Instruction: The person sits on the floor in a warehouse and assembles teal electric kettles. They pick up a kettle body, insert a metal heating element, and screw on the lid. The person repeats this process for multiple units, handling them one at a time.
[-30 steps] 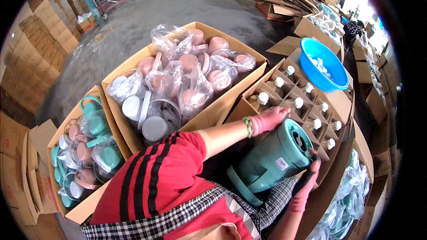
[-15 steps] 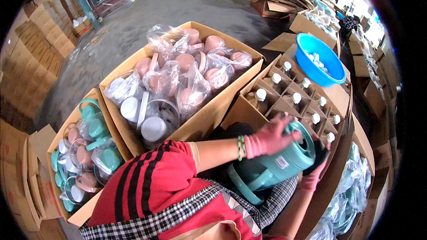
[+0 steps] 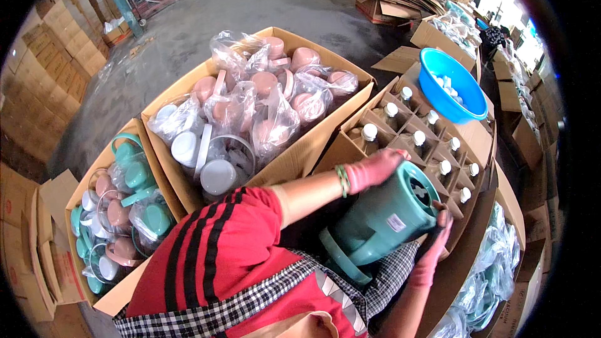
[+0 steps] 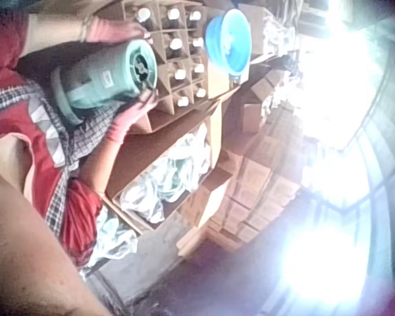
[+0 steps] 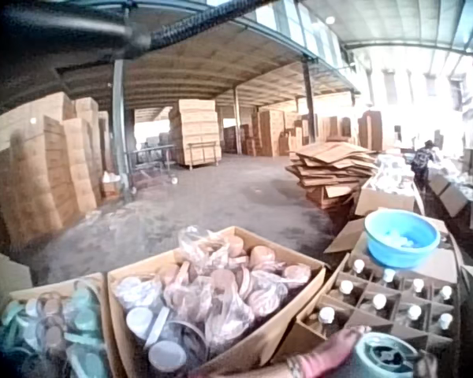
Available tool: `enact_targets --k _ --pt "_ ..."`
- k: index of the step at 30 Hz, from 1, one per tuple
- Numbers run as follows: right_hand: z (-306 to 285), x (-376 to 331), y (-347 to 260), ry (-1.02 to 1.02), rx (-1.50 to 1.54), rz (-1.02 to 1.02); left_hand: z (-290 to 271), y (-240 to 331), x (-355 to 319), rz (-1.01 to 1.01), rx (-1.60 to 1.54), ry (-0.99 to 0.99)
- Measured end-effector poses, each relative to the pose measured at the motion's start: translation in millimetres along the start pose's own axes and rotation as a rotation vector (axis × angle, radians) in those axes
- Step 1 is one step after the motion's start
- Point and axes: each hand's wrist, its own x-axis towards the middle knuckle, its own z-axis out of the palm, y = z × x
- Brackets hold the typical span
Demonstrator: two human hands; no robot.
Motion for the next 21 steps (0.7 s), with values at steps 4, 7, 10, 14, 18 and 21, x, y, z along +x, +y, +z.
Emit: enact_targets --k 4,7,10,14,18,21 --pt "-52 39 72 -0.090 0.793 0.269 71 33 -53 0.468 0.782 0.350" --pt "1 9 7 -0.082 0.453 0.170 14 20 -23 0.140 -0.058 0.026" --pt "0 4 10 0.021 0.287 0.146 10 16 -12 0.103 -0.114 -0.042" --pt "-40 41 33 0.026 0.806 0.447 70 41 -57 0.525 0.825 0.367" --pt "-13 14 -2 -0.182 0.360 0.148 19 28 -24 0.257 -0.075 -0.067" --pt "-14 5 -16 -0.191 0.307 0.166 7 18 -5 0.161 -0.272 -0.299"
